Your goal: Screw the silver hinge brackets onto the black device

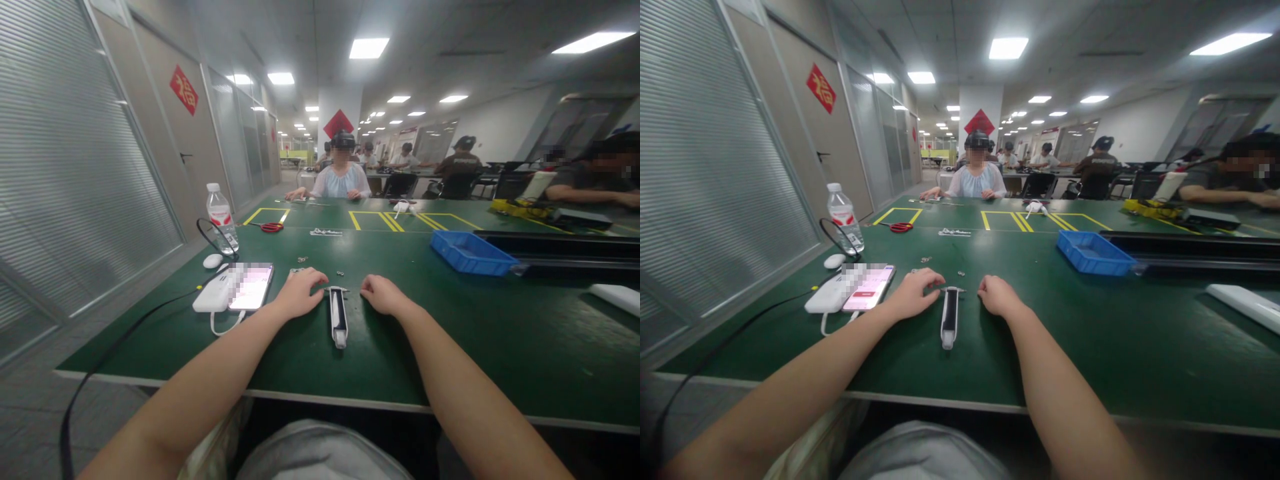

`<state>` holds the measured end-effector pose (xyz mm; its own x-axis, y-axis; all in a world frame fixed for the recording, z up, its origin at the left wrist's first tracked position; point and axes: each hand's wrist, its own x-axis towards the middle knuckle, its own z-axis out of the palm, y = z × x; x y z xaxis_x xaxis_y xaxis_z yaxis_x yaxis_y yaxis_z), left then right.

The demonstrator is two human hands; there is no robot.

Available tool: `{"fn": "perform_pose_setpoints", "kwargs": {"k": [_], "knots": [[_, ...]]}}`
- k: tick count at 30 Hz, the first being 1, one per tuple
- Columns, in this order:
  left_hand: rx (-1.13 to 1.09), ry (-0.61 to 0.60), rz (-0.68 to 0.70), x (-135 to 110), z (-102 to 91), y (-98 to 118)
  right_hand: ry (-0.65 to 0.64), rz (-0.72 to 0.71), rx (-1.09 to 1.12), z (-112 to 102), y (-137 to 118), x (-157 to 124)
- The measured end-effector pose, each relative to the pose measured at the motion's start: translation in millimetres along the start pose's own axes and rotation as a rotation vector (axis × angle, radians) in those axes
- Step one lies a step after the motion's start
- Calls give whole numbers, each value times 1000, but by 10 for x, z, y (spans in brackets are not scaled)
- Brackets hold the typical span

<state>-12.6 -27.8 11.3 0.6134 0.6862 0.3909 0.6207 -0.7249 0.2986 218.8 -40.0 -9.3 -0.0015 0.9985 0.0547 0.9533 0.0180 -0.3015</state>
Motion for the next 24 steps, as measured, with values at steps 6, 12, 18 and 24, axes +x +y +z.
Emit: {"fn": "perform_pose_setpoints", "kwargs": {"k": [6, 12, 18, 24], "knots": [[-16, 17, -7, -5, -12, 18, 88, -72, 128, -25, -57, -15], [-78, 81, 36, 7, -3, 60, 134, -251, 555, -32, -267, -81], [-122, 213, 102, 16, 26, 151, 202, -403, 738, 51, -396, -113], [-107, 261, 102, 12, 48, 163, 142, -422, 884, 62, -448, -136]]}}
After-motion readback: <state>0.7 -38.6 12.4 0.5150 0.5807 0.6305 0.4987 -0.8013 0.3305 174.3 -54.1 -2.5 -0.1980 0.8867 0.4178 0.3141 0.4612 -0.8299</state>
